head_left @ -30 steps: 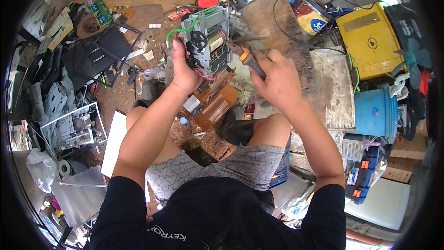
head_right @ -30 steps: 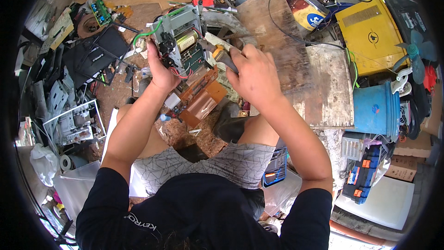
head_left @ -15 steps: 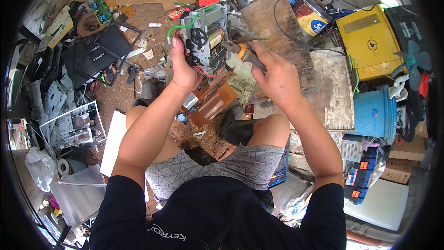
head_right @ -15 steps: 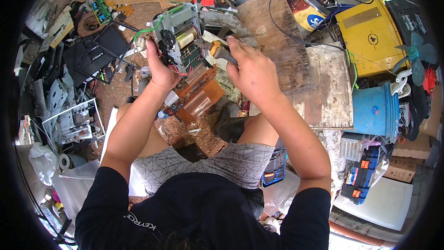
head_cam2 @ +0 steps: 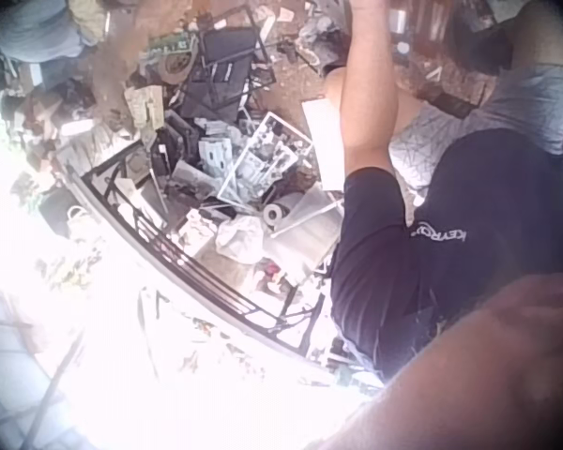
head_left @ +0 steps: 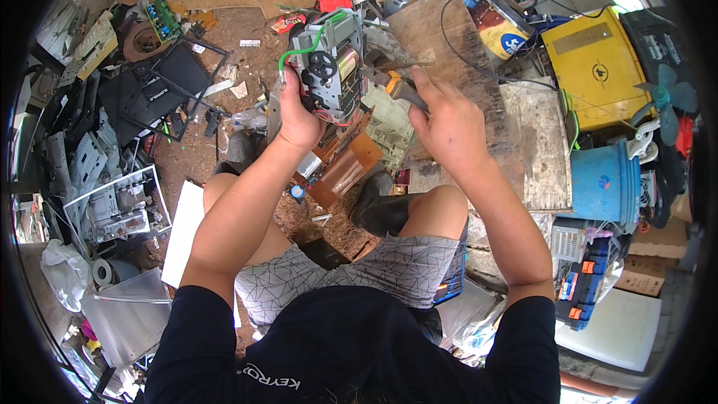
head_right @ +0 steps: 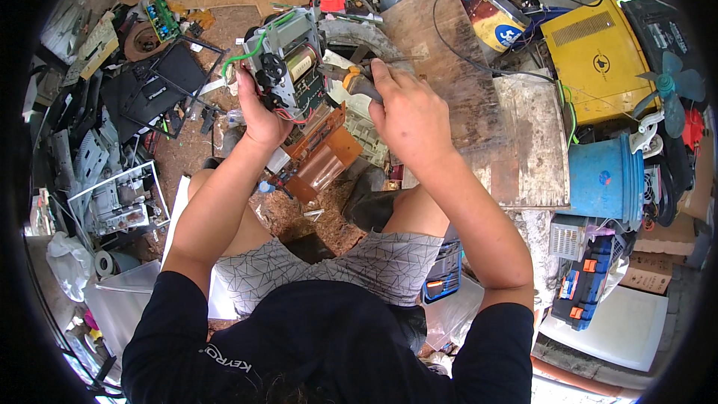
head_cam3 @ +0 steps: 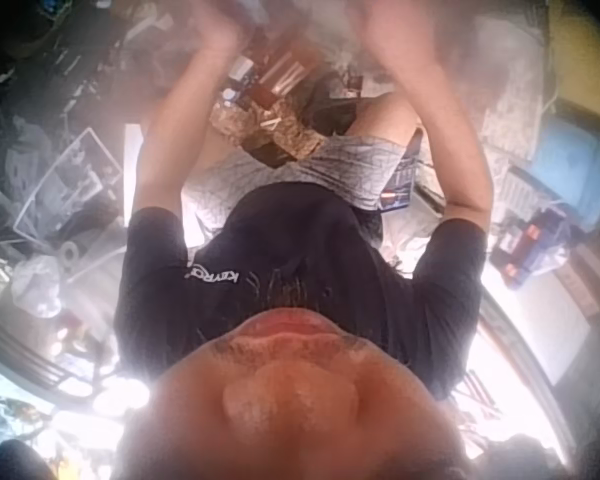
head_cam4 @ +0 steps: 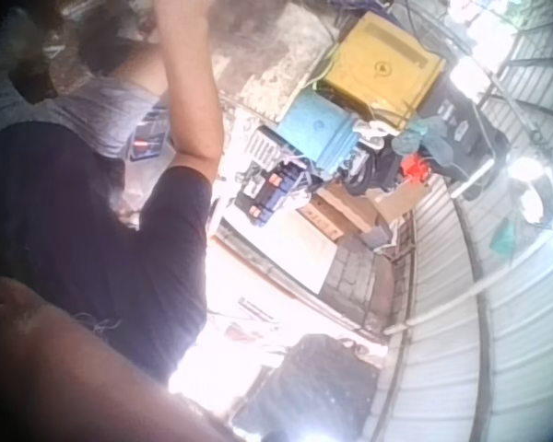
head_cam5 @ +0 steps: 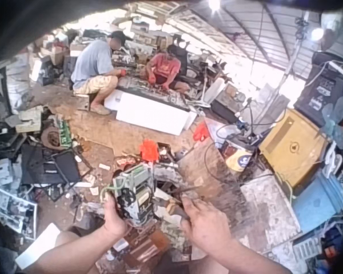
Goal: The person disassembles electronic components by removing a power supply and circuit boards from a plastic chassis using a pair of pliers and a screwdriver.
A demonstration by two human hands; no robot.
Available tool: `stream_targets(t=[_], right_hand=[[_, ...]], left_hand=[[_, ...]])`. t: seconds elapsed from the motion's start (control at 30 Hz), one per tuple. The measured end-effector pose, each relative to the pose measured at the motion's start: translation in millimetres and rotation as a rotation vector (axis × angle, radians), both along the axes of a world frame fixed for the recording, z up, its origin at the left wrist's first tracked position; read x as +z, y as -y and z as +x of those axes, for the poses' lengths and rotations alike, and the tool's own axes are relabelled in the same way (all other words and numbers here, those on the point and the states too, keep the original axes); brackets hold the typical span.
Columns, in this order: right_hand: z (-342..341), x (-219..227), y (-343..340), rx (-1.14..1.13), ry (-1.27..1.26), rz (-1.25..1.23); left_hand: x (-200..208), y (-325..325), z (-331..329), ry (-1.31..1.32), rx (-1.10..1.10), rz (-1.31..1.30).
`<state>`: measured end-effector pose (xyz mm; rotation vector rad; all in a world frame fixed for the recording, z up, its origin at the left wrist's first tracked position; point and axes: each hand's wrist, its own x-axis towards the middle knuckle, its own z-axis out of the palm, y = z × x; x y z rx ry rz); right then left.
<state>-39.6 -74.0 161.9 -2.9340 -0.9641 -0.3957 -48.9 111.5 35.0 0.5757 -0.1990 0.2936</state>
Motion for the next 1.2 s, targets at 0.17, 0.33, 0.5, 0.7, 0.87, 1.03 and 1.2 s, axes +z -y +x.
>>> stream_targets(t=[0.17, 0.33, 0.5, 0.7, 0.87, 1.03, 1.2], right_hand=[[1, -3, -3, 0.008, 0.01, -0.004], [0, -1, -2, 0.024, 0.054, -0.011], [0, 0, -7, 0.017, 0.039, -0.01], [5, 5, -4, 0.125, 0.147, -0.1], [8, 14, -4, 0.044, -0.061, -0.074], [28, 18, -1, 0.025, -0.241, -0.123], [30, 1, -1, -0.07, -0.231, 0.017]], left_hand=[[-2, -2, 1, 0.011, 0.029, 0.017], [-8, 0, 4, -0.023, 0.029, -0.022], [-12, 2, 6, -0.094, 0.106, -0.044], [-8, -1, 6, -0.033, 0.07, -0.025], [-7, 1, 5, -0.039, 0.096, -0.003], [-9, -3, 3, -0.013, 0.034, 0.04], [-5, -5, 6, -0.094, -0.036, -0.072]])
